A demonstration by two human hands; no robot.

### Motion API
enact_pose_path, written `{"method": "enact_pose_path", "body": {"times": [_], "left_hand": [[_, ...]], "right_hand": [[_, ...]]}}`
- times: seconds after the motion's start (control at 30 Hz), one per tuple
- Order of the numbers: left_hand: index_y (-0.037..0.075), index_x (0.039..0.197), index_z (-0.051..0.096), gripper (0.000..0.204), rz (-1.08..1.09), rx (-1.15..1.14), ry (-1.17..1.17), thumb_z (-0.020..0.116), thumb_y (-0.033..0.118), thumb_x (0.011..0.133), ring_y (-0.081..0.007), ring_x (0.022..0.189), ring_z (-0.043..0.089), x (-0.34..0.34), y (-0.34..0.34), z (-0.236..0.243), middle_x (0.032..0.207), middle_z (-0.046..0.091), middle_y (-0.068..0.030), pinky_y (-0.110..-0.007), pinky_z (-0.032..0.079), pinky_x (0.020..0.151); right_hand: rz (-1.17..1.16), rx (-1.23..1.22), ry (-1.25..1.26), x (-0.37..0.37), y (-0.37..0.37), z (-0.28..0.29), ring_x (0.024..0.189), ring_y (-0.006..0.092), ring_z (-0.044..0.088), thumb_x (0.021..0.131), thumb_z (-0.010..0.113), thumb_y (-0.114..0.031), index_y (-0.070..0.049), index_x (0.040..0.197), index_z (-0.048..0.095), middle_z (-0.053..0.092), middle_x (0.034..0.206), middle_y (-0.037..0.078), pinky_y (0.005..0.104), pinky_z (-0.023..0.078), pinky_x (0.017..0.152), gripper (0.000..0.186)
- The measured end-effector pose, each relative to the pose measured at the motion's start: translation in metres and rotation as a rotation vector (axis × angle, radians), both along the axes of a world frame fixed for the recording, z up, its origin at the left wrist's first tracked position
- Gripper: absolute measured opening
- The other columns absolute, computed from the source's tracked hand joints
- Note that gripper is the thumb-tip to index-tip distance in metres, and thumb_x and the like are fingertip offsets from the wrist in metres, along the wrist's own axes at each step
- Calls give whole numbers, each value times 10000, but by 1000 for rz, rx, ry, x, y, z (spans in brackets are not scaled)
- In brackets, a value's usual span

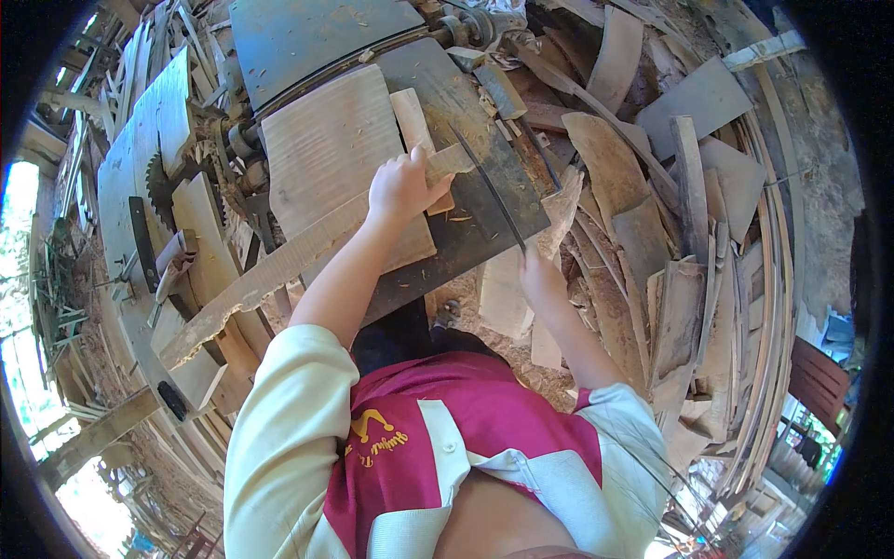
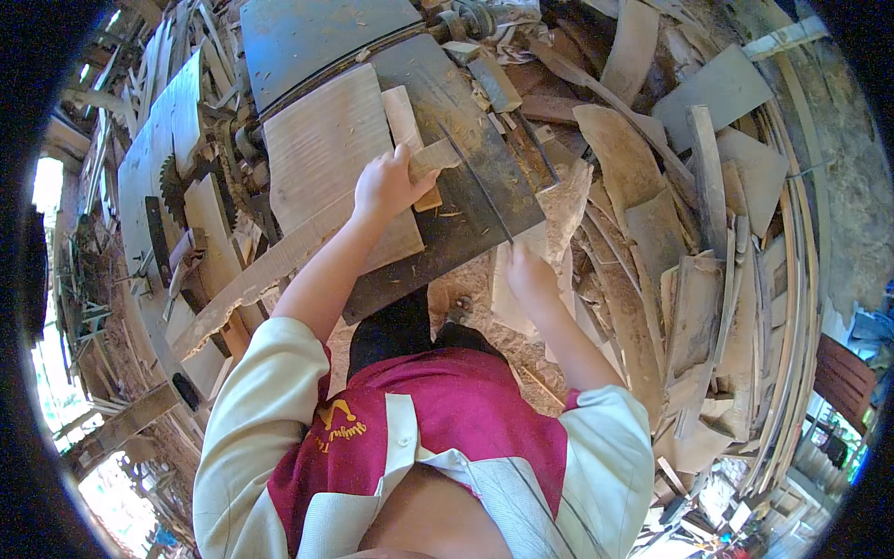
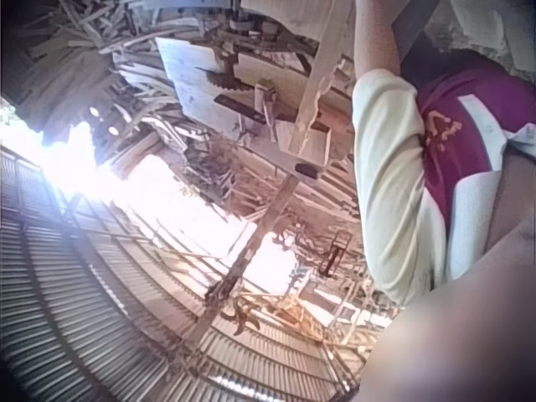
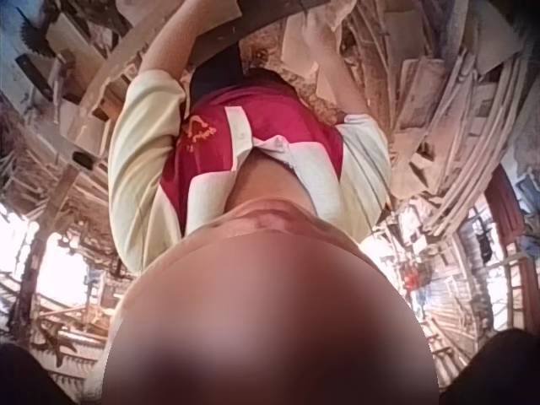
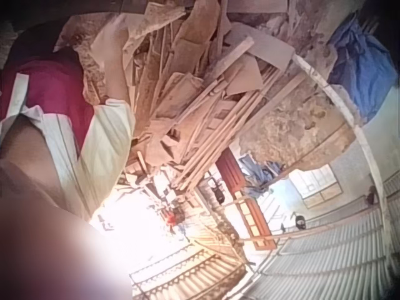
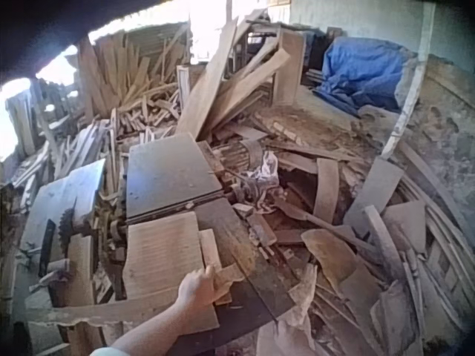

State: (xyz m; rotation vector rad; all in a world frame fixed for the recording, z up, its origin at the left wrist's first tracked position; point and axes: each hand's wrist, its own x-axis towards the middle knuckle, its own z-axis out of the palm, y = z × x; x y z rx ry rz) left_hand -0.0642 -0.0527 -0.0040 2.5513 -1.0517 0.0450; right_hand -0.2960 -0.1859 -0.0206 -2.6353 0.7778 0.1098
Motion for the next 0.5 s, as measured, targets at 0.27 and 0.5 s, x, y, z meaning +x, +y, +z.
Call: {"method": "enact_pose_path", "body": {"times": [0.27, 0.5], "left_hand": [[7, 824, 499, 524, 4, -1, 79, 627, 504, 714, -344, 673, 606, 1, -7, 9, 687, 597, -190, -409, 493, 587], [9, 796, 491, 527, -12, -20, 70, 632, 509, 708, -338, 646, 604, 3, -1, 4, 656, 592, -183, -404, 491, 570]], "right_hand": [[58, -17, -173, 109, -10, 1, 607, 409, 577, 889, 429, -216, -30, 839, 455, 580, 639, 218, 507, 450, 547, 194], [-47, -78, -69, -12, 4, -18, 552, 396, 566, 879, 456, -229, -42, 840, 450, 558, 578, 201, 496, 440, 497, 191]]}}
